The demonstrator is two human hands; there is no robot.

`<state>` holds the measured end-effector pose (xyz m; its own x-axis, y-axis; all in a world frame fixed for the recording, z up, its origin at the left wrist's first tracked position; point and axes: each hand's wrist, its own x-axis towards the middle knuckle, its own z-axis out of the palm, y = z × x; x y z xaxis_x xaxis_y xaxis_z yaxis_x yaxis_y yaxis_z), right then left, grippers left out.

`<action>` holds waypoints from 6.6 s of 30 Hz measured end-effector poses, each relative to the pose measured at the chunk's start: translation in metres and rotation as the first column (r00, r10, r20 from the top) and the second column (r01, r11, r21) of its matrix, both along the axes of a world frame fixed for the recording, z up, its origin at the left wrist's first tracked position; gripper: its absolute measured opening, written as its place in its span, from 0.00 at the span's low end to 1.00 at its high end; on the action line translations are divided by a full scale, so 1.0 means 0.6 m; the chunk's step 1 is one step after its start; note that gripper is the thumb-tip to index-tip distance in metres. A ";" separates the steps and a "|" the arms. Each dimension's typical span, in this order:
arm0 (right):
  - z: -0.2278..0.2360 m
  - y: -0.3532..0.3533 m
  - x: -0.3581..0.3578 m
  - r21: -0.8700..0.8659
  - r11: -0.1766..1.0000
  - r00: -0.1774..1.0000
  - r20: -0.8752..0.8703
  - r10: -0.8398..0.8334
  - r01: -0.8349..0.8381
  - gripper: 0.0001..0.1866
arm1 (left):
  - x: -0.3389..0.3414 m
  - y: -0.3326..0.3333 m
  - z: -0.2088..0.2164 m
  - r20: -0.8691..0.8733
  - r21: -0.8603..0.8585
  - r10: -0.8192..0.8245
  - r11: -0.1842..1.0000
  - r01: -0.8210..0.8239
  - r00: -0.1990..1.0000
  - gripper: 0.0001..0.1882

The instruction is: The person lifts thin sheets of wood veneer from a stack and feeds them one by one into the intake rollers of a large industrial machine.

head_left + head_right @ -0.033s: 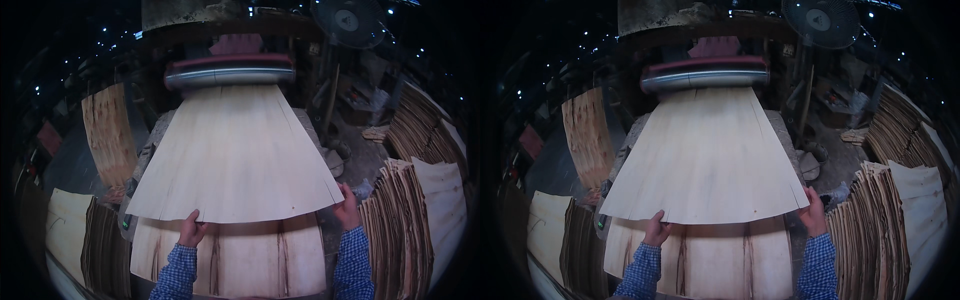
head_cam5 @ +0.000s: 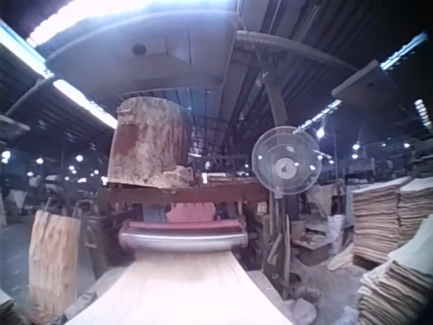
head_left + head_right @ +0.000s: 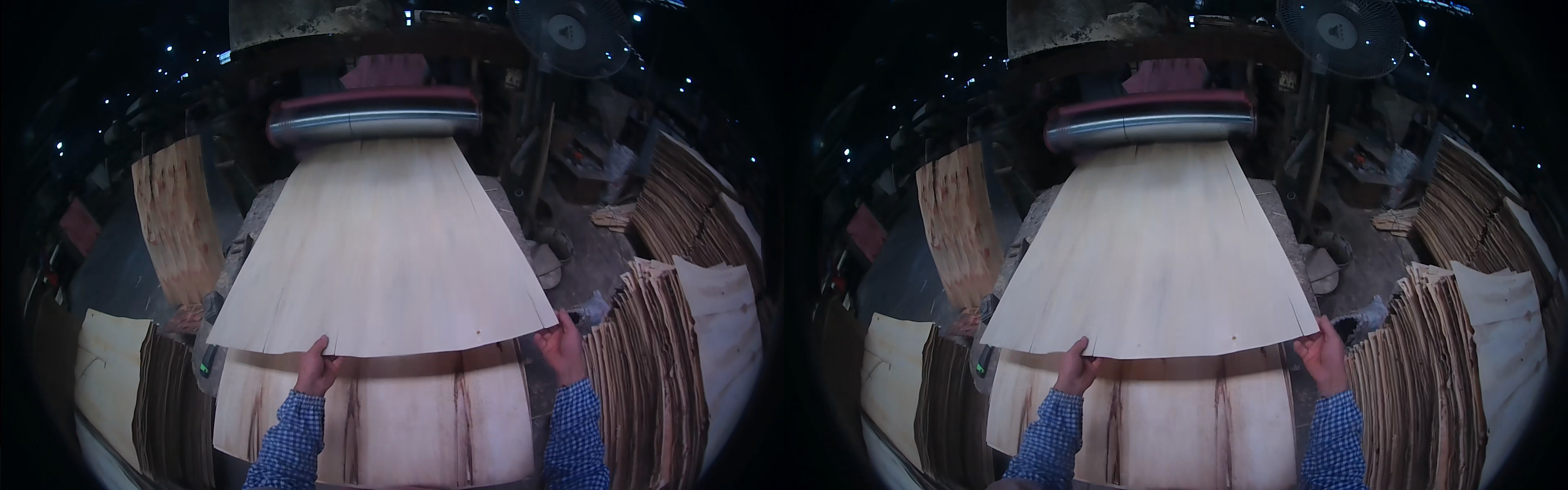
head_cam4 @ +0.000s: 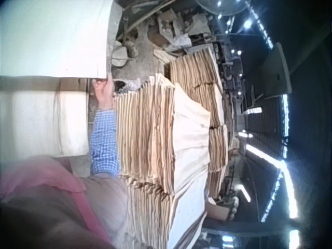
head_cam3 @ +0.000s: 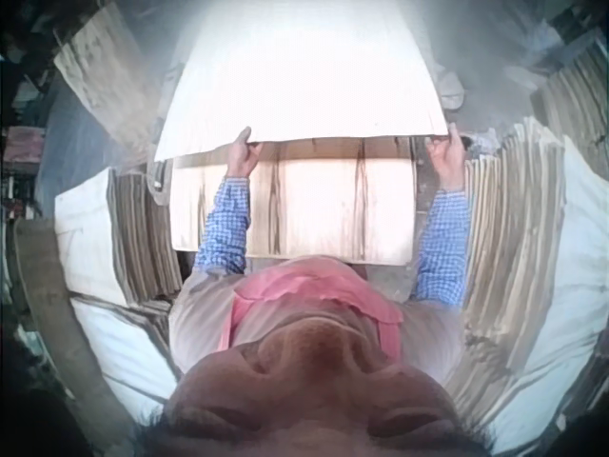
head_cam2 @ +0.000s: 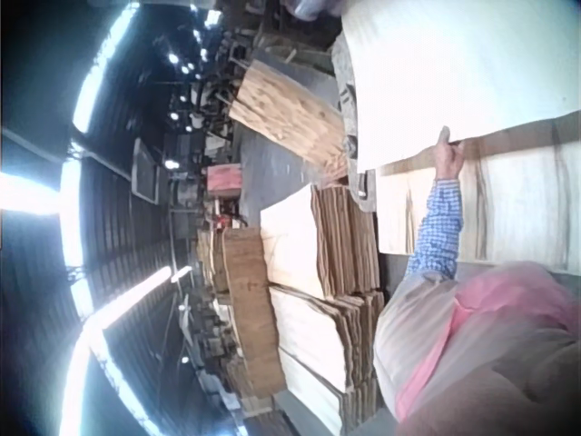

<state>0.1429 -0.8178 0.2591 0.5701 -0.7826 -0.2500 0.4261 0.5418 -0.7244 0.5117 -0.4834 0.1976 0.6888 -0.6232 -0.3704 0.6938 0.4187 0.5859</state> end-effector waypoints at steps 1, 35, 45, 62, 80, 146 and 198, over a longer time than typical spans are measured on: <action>-0.033 0.029 -0.025 0.020 1.000 1.000 -0.027 -0.013 0.013 0.16 | 0.026 -0.037 -0.019 -0.002 0.016 -0.014 1.000 0.014 1.000 0.17; -0.029 0.229 -0.180 -0.030 0.953 0.938 -0.187 0.291 -0.302 0.23 | -0.319 0.370 0.004 -0.166 -0.132 0.066 0.987 -0.088 0.984 0.28; 0.090 0.259 -0.155 -0.188 0.971 0.936 -0.346 0.072 -0.144 0.21 | -0.336 0.393 -0.043 -0.190 0.095 0.027 0.995 -0.010 0.981 0.23; -0.143 0.180 -0.092 -0.303 0.948 0.833 -0.547 -0.088 -0.100 0.18 | -0.090 0.078 0.094 0.019 -0.076 0.039 0.996 -0.038 0.999 0.16; -0.224 0.277 -0.163 -0.593 0.697 0.450 -0.792 -0.413 -0.403 0.24 | 0.216 -0.160 -0.145 -0.153 0.136 -0.003 0.990 0.024 0.988 0.16; -0.138 0.194 -0.025 -0.595 0.518 0.457 -0.804 -0.380 -0.614 0.28 | 0.080 -0.057 -0.107 -0.023 0.203 0.106 0.974 -0.099 0.994 0.15; 0.053 0.198 -0.108 -0.204 0.927 0.942 -0.185 0.279 -0.315 0.23 | -0.356 0.340 0.043 -0.304 0.327 0.242 0.935 -0.138 0.921 0.17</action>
